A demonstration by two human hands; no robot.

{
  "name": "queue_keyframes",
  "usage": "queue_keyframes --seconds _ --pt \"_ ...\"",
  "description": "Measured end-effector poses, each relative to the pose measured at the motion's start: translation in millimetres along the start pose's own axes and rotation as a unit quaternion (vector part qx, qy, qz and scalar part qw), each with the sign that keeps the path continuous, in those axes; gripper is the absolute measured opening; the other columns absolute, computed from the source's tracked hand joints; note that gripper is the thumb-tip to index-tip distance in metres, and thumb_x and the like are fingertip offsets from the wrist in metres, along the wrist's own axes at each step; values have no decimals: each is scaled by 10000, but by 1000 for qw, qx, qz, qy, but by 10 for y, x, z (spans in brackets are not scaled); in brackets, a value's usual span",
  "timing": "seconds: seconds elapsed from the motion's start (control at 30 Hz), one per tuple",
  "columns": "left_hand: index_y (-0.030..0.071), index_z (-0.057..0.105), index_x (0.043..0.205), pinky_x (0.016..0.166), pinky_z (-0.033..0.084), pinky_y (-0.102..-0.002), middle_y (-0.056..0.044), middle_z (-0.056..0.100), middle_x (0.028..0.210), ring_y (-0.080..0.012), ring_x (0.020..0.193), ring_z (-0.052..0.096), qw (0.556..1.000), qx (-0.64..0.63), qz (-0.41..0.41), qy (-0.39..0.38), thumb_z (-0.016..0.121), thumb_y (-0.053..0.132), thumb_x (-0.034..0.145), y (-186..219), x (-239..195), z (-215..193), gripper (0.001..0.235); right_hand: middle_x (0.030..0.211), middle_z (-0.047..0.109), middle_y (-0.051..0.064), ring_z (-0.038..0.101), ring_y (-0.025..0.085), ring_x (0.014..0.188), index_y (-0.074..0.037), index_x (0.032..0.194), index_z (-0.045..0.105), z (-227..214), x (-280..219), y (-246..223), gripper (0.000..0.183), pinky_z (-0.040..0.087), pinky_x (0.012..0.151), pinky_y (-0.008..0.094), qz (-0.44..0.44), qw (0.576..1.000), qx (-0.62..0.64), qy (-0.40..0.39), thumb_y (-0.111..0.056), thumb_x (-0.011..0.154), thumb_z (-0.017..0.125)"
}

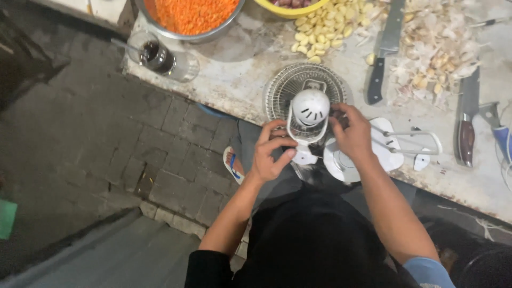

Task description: The person assembles a small white electric fan by hand. They attach the motor housing to the metal cage, then mount the assembly onto the fan base and secure it with a knob. The person does not plug in or test the fan.

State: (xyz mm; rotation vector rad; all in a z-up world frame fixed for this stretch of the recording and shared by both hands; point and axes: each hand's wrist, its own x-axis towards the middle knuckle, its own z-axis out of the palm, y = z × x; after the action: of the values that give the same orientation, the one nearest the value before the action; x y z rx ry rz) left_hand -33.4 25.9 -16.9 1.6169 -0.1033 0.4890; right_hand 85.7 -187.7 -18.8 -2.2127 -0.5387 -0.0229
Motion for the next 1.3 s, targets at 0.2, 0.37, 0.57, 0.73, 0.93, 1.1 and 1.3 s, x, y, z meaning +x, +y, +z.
queue_keyframes --seconds 0.2,0.37,0.57,0.73,0.93,1.1,1.3 --pt "122 735 1026 732 581 -385 -112 715 1022 -261 826 729 987 50 -55 143 649 212 958 -14 268 -91 142 1075 665 152 667 332 969 -21 1222 655 -9 83 -50 270 555 794 422 -20 1000 18 -10 -12 954 690" --pt "94 656 1238 769 578 -461 -174 665 1177 -378 996 668 990 103 -59 70 604 185 996 19 639 -161 264 972 653 150 673 305 801 -14 1218 632 82 48 81 292 537 670 409 15 997 71 -9 8 932 684" --pt "86 712 1150 887 537 -492 -183 701 1102 -415 1043 661 991 105 -78 -35 593 51 958 -273 847 -177 229 900 672 139 683 324 701 -33 1150 655 75 66 56 280 521 582 397 8 997 70 27 15 878 702" --pt "95 718 1127 801 563 -454 -171 715 1029 -378 951 693 985 98 -135 -37 608 21 946 -279 860 -145 224 873 677 85 670 257 644 -67 1134 664 39 83 21 267 521 584 374 13 997 76 26 -9 874 681" --pt "99 696 1129 691 589 -403 -152 697 1038 -312 881 690 988 90 -121 -18 567 51 981 -170 806 -105 202 873 683 99 665 274 639 -56 1136 666 56 43 89 265 505 587 388 24 995 95 28 -18 874 686" --pt "135 719 916 810 522 -411 -45 641 923 -291 864 654 975 218 44 2 729 269 882 455 658 115 138 883 686 101 669 317 718 -75 1128 653 94 10 178 267 511 657 417 6 996 76 35 -53 870 717" --pt "28 680 880 678 388 -407 -135 626 709 -320 713 597 853 510 50 -101 818 306 665 770 490 669 378 888 684 81 647 259 635 -99 1111 674 183 -81 142 219 505 586 384 -6 991 112 74 -101 894 704"
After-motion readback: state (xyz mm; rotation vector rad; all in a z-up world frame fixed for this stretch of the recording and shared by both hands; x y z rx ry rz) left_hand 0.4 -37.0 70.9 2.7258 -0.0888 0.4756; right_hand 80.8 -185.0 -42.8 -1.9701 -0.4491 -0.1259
